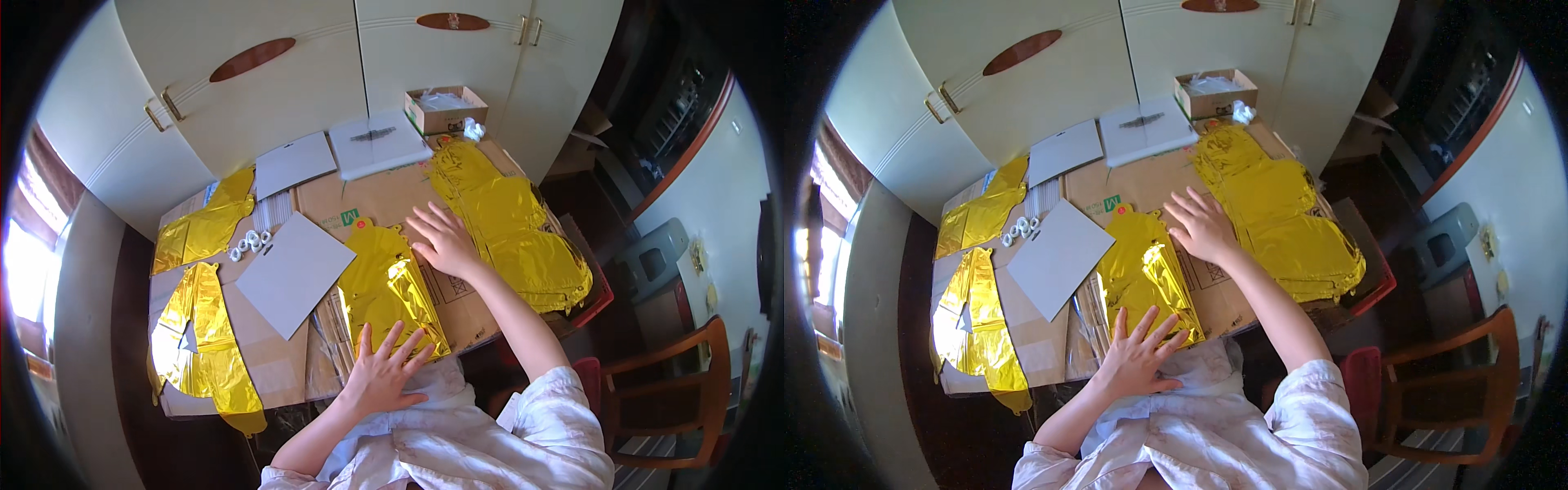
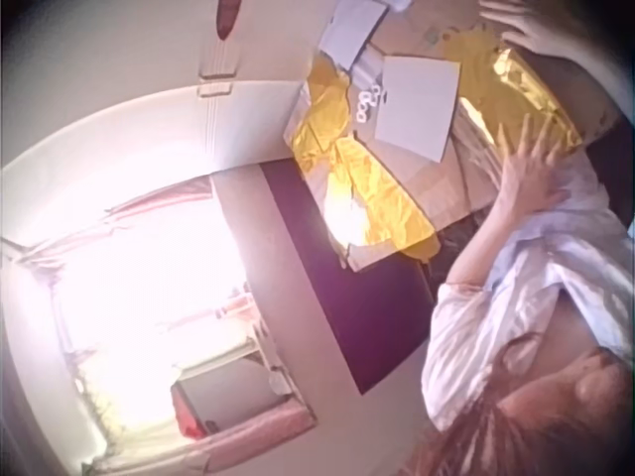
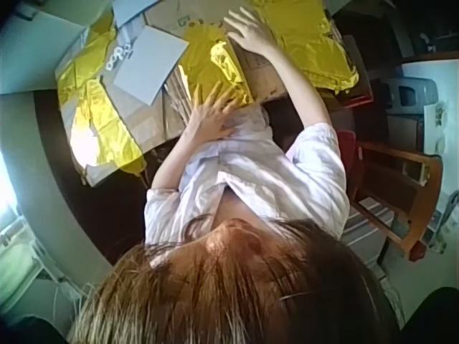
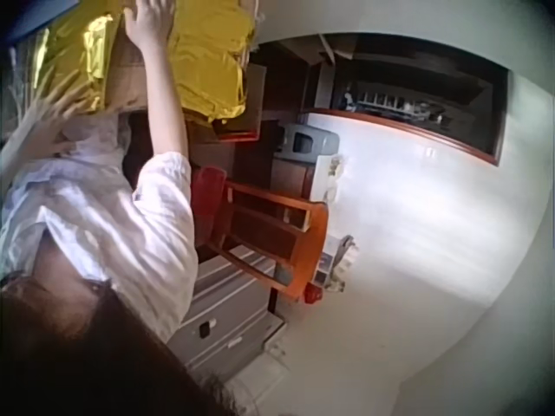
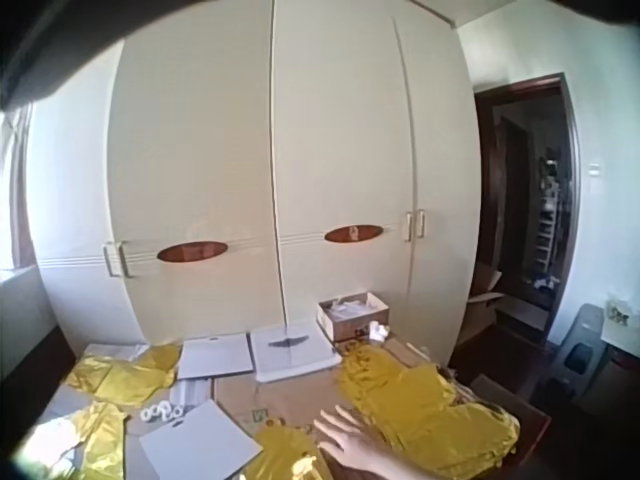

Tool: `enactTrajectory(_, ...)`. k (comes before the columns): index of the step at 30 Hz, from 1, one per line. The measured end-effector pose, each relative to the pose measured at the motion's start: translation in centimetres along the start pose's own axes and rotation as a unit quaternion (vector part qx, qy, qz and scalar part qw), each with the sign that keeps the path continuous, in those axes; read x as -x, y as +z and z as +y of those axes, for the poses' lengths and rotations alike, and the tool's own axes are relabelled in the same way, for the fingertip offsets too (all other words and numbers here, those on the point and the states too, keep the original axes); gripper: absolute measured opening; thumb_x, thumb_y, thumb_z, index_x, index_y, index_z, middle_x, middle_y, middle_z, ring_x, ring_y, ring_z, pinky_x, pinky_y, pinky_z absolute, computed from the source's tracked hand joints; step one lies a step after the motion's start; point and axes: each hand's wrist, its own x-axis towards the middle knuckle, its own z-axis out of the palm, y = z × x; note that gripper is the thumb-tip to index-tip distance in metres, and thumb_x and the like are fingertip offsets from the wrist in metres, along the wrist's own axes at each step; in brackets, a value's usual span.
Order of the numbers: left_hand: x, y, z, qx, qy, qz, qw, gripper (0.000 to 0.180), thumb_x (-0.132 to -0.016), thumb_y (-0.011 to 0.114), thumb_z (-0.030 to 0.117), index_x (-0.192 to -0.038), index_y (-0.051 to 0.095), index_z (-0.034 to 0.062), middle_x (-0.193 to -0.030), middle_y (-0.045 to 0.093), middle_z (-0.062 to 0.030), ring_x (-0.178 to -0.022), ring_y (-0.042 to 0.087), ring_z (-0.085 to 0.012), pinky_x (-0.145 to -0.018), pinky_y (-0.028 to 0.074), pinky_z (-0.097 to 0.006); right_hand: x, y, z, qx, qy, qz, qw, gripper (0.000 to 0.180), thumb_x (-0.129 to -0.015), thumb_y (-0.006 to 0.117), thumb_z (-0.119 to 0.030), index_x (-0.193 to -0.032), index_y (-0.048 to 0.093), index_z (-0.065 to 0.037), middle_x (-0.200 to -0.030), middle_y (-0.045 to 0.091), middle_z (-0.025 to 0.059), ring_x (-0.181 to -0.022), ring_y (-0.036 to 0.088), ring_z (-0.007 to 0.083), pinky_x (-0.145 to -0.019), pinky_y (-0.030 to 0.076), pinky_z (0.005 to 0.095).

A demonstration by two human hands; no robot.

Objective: Folding gold-colored inflatable foil balloons at a packaging station.

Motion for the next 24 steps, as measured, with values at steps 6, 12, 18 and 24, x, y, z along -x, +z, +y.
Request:
enactTrajectory(6, 0.4, 0.4, -0.1, -0.002, -0.007, -0.027, 1.0, 0.084, -0.081, 0.052, 0.072, -0.15, 0.034, 0.0266, -0.152, 0.036, -0.0037, -0.143, 0.028, -0.0324, -0.11, 0.012, -0.072, 5.4, -4.7, -9.0, -0.045, -0.256, -0.033, 0.965, 0.039, -0.088, 0.061, -0.016, -0.124, 0.061, -0.003, -0.136, 0.055, 0.0127, -0.128, 0.051, 0.0259, -0.109, 0.037, 0.0436)
enactTrajectory(12, 0.3, 0.5, -0.2, -0.029, 0.005, -0.033, 0.999, 0.082, -0.08, 0.051, 0.074, -0.147, 0.04, 0.0271, -0.146, 0.044, -0.0069, -0.141, 0.032, -0.033, -0.11, 0.013, -0.072, 6.8, -1.1, -9.1, -0.103, -0.181, -0.119, 0.971, 0.054, -0.098, 0.052, -0.034, -0.137, 0.049, 0.002, -0.145, 0.045, 0.0182, -0.139, 0.038, 0.0321, -0.115, 0.029, 0.0448)
enactTrajectory(18, 0.4, 0.6, -0.2, -0.02, 0.003, 0.004, 1.0, 0.086, -0.079, 0.055, 0.071, -0.15, 0.034, 0.0268, -0.15, 0.039, -0.0049, -0.142, 0.03, -0.0323, -0.108, 0.016, -0.072, 5.8, -0.1, -7.8, -0.049, -0.188, -0.14, 0.971, 0.063, -0.099, 0.045, -0.043, -0.142, 0.041, 0.002, -0.15, 0.038, 0.0187, -0.143, 0.031, 0.033, -0.118, 0.023, 0.0447)
enactTrajectory(24, 0.3, 0.1, -0.3, -0.015, 0.006, -0.008, 1.0, 0.092, -0.077, 0.056, 0.073, -0.152, 0.029, 0.0271, -0.155, 0.032, -0.005, -0.145, 0.022, -0.0344, -0.109, 0.016, -0.072, 4.4, 0.7, -7.0, -0.004, -0.152, -0.179, 0.972, 0.07, -0.1, 0.039, -0.049, -0.149, 0.029, -0.001, -0.156, 0.029, 0.0174, -0.146, 0.023, 0.0331, -0.119, 0.018, 0.045)
